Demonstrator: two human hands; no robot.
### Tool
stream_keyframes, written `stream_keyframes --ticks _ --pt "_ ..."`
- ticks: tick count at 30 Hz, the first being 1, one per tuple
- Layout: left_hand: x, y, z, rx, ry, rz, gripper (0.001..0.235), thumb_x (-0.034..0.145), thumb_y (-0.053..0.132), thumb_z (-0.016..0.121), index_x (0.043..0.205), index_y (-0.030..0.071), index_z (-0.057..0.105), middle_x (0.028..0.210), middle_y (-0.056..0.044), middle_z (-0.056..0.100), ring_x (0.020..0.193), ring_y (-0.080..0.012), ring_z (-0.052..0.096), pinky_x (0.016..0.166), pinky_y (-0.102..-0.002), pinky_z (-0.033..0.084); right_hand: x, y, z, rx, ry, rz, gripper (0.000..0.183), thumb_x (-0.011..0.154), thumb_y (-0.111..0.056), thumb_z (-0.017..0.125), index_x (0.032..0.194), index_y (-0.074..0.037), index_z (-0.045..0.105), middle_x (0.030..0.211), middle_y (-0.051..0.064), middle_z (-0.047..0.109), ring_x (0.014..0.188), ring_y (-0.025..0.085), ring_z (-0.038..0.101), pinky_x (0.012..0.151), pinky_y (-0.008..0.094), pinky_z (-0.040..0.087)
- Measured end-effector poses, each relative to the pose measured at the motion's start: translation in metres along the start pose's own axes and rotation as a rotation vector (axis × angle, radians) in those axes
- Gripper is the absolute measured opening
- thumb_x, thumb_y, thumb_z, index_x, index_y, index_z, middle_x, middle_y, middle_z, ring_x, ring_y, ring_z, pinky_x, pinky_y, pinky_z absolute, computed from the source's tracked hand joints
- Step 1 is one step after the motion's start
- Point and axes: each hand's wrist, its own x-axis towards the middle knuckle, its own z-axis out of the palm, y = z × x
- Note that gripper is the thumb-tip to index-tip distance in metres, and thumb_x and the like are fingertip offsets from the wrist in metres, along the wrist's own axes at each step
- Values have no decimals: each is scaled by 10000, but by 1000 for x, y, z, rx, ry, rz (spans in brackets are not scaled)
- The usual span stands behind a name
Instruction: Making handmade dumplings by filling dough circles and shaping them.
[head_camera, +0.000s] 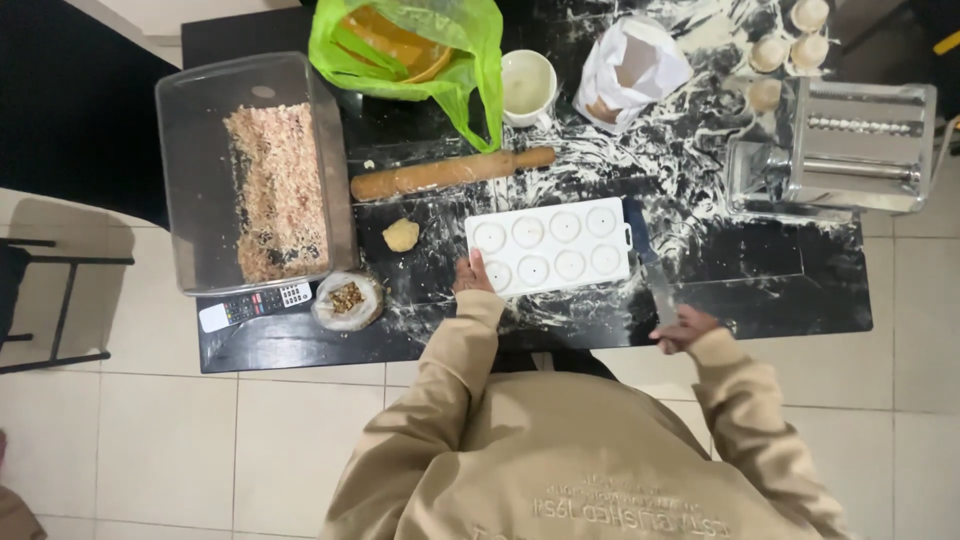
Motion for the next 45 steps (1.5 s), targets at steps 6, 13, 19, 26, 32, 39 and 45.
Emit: stream_keyframes --ticks 6,13,19,26,32,39,45 --pt "-10 6 9 -145 19 8 514 1035 554 453 928 74 601 763 -198 667 681 -403 627 640 -486 485 29 -19 32 285 191 -58 147 900 -129 677 986 -62 578 692 107 662 438 153 502 365 320 381" --pt "-13 9 12 -26 32 -6 476 1058 537 450 937 100 595 748 -194 647 678 -413 605 619 -513 451 23 -34 34 40 467 -77 306 1062 -309 586 977 -17 626 632 70 584 426 123 441 381 300 330" --pt "-10 -10 30 -43 72 36 482 1051 549 469 918 98 578 724 -197 601 633 -396 568 601 -505 455 18 -66 44 -322 506 -117 250 954 -210 622 887 29 639 629 95 659 438 164 560 387 336 436" --pt "-16 4 39 -155 68 94 461 1066 525 478 917 95 554 721 -167 559 635 -322 512 614 -456 436 -31 -85 90 -449 779 -421 382 1132 -372 524 988 -41 647 663 133 590 556 220 557 533 375 437" --pt "-22 -2 62 -210 75 19 422 1070 488 510 917 99 565 694 -171 539 622 -309 473 595 -432 438 -63 -39 107 -696 883 -796 266 1142 -281 459 1095 -47 576 800 146 643 659 297 640 610 421 508" --pt "-27 -10 67 -83 69 16 400 1052 488 474 999 110 595 712 -186 606 611 -348 554 562 -464 437 -13 18 96 -985 855 -534 211 1090 -295 556 1104 -107 651 725 176 618 661 399 622 566 508 484" --pt "-29 -15 67 -25 59 30 432 1087 508 433 1045 106 586 811 -237 636 711 -443 585 645 -522 453 -4 38 70 -961 791 -971 220 1106 -187 441 1160 -95 633 908 218 685 589 348 602 491 463 470"
